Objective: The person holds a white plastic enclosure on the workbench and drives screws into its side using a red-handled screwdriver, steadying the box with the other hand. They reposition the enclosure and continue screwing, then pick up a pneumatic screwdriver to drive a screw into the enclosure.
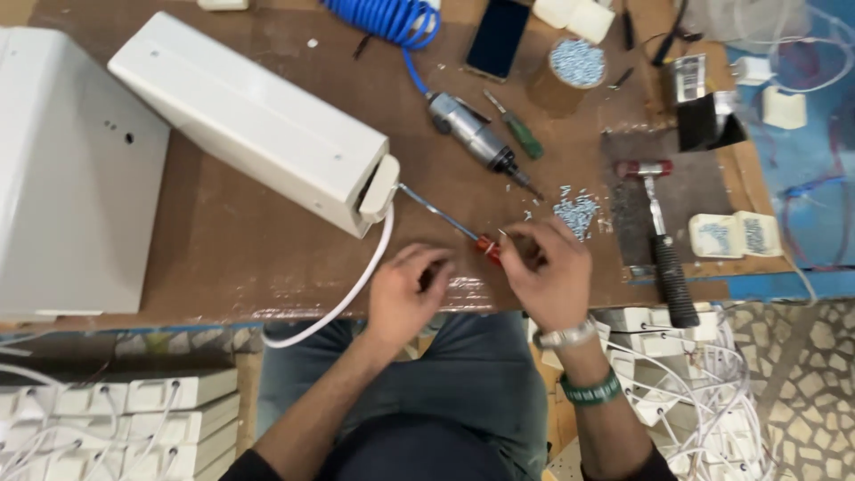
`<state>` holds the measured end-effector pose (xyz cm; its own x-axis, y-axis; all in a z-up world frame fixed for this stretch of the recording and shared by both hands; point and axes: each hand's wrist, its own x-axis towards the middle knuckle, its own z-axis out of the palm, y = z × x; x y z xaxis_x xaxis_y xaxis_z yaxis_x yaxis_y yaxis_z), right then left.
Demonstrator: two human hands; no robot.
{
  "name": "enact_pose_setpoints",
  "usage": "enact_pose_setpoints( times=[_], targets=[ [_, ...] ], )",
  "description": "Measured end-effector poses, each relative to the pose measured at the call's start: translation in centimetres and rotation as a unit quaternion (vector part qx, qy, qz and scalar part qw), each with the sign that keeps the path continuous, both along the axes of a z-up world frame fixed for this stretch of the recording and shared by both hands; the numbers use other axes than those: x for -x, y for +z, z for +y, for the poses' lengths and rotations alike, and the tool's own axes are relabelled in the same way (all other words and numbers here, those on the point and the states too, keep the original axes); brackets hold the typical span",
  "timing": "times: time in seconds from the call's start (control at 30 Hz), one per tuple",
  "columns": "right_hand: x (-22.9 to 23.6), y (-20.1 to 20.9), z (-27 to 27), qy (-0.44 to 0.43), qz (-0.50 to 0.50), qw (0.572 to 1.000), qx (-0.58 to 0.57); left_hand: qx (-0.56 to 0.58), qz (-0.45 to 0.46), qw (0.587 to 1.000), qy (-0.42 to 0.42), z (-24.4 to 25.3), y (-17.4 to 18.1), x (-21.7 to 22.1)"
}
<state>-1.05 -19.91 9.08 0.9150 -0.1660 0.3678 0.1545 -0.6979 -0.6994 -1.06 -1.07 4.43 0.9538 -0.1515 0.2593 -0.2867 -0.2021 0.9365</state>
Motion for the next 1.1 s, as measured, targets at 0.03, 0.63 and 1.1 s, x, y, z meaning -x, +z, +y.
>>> enact_pose_setpoints(
  times=[0.03, 0.63, 1.1],
  targets=[
    [-1.2, -0.6, -0.5, 0.006, 0.025, 1.0, 0.016, -0.084, -0.034, 0.995, 0.042, 0.0, -0.9, -0.4],
    [-6.9, -4.1, -1.4, 0.093, 0.026, 0.975, 0.201, -0.119, -0.141, 0.982, 0.042, -0.2, -1.5, -0.3],
    [-6.5, -3.1, -0.2, 0.101, 0.02, 0.98, 0.169, -0.091, -0.118, 0.987, 0.059, 0.0, -1.7, -0.1]
  ],
)
